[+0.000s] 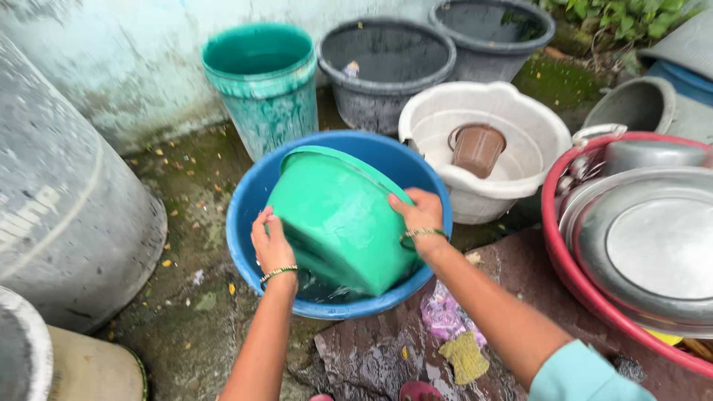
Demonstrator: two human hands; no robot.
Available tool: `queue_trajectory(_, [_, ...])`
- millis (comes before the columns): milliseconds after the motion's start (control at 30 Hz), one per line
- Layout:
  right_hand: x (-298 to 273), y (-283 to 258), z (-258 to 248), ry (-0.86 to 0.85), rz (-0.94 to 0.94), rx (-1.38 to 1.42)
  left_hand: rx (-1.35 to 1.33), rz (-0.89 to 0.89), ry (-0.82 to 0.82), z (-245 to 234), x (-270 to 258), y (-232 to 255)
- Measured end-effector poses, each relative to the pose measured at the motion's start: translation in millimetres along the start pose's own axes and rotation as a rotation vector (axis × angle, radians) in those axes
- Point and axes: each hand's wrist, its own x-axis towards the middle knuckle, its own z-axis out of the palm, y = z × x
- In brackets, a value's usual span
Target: The person washes black cloth in a basin, applies soap to a sponge, and سپس carries a basket of metal dishes into a room.
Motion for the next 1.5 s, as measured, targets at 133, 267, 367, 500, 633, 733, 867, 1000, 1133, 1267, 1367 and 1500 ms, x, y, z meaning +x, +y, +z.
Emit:
queue_trajectory(133, [-20.8,42.6,-27.5,0.166,0.055,0.406,0.31,-0.152,-0.179,-6.1,-29.4,68.9])
queue_trajectory(267, [-54.7,46.4,-51.8,0.357,0.364,0.903,0.612,-0.148,-0.338,8.3,-71.5,119.8])
queue_trajectory(367, [-97.1,47.9,-71.5,0.377,0.563,1.164,0.257,-0.333,-0.19,17.3,-109.2,153.6])
queue_trajectory(500, [-152.7,56.9,-95.0,0.4,0.658,1.22,0.079,-0.537,-0.088,-15.7,-162.5,162.9])
queue_trajectory(633, [-180.0,62.2,-120.5,0.376,0.77,1.266,-0.15,-0.804,-0.2,-16.5,-165.2,157.5])
queue_trajectory(733, [-204.7,77.4,-139.4,0.317,0.677,1.251,-0.073,-0.84,-0.242,-14.9,-175.8,144.8])
queue_trajectory(867, [-217.3,76.8,-152.2,0.256,0.849,0.999,-0.265,-0.878,-0.304,-7.2,-167.0,130.3])
queue_trajectory(1000, [-224.6,88.5,-154.0,0.29,0.899,0.989,-0.341,-0.86,-0.254,-3.4,-159.9,118.2])
queue_trajectory(1133, [-198.3,68.3,-140.7,0.612,0.562,1.055,-0.181,-0.887,-0.229,-6.8,-181.0,157.8])
queue_trajectory(1267, [-181.3,16.7,-150.7,0.814,0.422,0.781,-0.233,-0.817,0.011,0.4,-223.2,229.5])
queue_trajectory(1367, [-169.3,-29.0,-193.0,0.8,0.171,0.863,-0.499,-0.447,-0.063,19.6,-268.3,261.2])
queue_trajectory(1500, [-128.4,-78.0,-320.3,0.854,0.06,1.142,-0.633,-0.122,-0.616,51.8,-314.6,277.3])
